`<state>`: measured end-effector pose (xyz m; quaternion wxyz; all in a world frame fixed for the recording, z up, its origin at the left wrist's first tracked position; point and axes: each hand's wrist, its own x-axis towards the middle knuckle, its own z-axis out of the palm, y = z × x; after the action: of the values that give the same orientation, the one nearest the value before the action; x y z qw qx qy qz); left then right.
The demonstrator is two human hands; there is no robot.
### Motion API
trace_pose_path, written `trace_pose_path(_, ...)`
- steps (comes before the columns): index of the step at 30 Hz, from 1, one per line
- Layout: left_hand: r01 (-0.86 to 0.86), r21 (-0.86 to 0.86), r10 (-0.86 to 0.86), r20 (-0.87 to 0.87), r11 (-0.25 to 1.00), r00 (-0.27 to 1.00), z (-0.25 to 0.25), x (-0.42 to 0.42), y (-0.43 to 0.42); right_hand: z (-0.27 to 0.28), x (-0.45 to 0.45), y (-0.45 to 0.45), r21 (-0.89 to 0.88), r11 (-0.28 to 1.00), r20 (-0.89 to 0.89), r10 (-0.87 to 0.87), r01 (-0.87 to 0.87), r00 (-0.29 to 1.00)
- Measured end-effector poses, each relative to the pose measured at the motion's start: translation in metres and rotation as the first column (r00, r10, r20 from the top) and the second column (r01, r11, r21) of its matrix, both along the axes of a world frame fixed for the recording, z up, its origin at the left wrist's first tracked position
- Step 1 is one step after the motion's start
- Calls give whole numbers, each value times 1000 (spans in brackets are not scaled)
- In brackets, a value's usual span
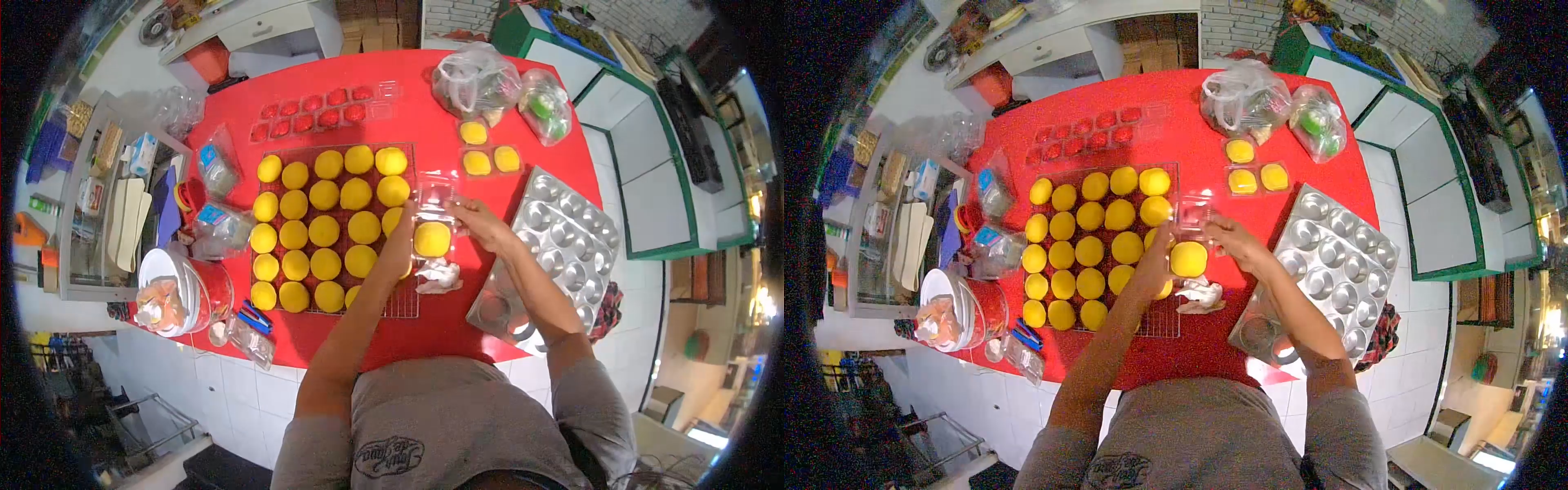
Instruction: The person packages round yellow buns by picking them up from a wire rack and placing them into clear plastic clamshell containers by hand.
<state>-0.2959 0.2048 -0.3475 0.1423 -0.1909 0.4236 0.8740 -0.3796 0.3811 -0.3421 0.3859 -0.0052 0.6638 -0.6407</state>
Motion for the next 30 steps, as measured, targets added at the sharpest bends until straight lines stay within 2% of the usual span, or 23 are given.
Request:
trace_pose_path(3, -23, -142, 11, -86, 990, 996, 14, -9, 5, -24, 1, 12, -303, 921, 172, -201, 246, 964)
trace_pose_path(5, -31, -188, 8, -121, 982, 993, 11, -13, 5, -36, 3, 17, -477, 778, 322, -277, 408, 905)
trace_pose_path(9, -66, 241, 74, -21, 968, 997, -39, -15, 1, -53, 13, 17, -564, 603, 447, -351, 564, 823)
trace_pose_path(11, -74, -99, 62, -126, 992, 990, -50, 0, 20, -60, 16, 15, -559, 569, 452, -399, 602, 797)
trace_pose_path(12, -71, -98, 58, -125, 993, 990, -54, 9, 30, -63, 18, 11, -553, 562, 442, -428, 615, 788)
trace_pose_path(13, -33, -404, -68, -234, 914, 970, -57, 18, 41, -66, 19, 10, -544, 557, 430, -457, 628, 778)
trace_pose_path(14, -35, -671, -222, -293, 741, 930, -59, 28, 51, -68, 20, 7, -535, 556, 408, -489, 636, 771)
trace_pose_path(15, -78, -866, -384, -298, 494, 874, -61, 38, 59, -69, 21, 4, -523, 562, 371, -527, 641, 764)
trace_pose_path(16, -158, -966, -536, -245, 205, 808, -64, 47, 65, -71, 24, 2, -506, 576, 317, -568, 642, 760)
trace_pose_path(17, -155, -966, -544, -245, 206, 802, -64, 56, 69, -73, 27, -1, -482, 602, 234, -612, 637, 755)
trace_pose_path(18, -220, -961, -608, -277, 168, 744, -65, 64, 72, -75, 31, -4, -440, 651, 93, -652, 618, 752)
trace_pose_path(19, -288, -948, -668, -302, 136, 680, -66, 70, 74, -78, 36, -7, -379, 718, -112, -661, 583, 742)
trace_pose_path(20, -287, -948, -676, -303, 139, 672, -63, 76, 75, -82, 42, -10, -281, 779, -348, -628, 561, 696)
trace_pose_path(21, -178, -978, -696, -200, 105, 689, -56, 82, 76, -88, 48, -14, -158, 825, -596, -517, 543, 614)
trace_pose_path(22, -66, -996, -715, -93, 66, 693, -49, 88, 75, -94, 55, -19, -63, 836, -736, -408, 545, 541)
trace_pose_path(24, 162, -986, -746, 127, -26, 654, -41, 101, 74, -92, 69, -32, 34, 820, -847, -280, 572, 452)
trace_pose_path(26, 205, -976, -765, 185, -70, 617, -53, 112, 73, -71, 84, -26, -62, 806, -587, -506, 588, 632)
trace_pose_path(27, 243, -964, -763, 239, -111, 601, -61, 116, 71, -45, 91, -24, -166, 778, -243, -628, 606, 740)
trace_pose_path(28, 278, -949, -756, 293, -152, 586, -67, 118, 69, -22, 97, -23, -261, 720, 134, -633, 643, 763)
trace_pose_path(29, 292, -940, -754, 319, -176, 574, -67, 118, 69, -12, 100, -21, -332, 637, 485, -517, 696, 705)
trace_pose_path(30, 306, -931, -752, 346, -200, 561, -63, 117, 68, -16, 108, -11, -386, 660, 300, -571, 645, 764)
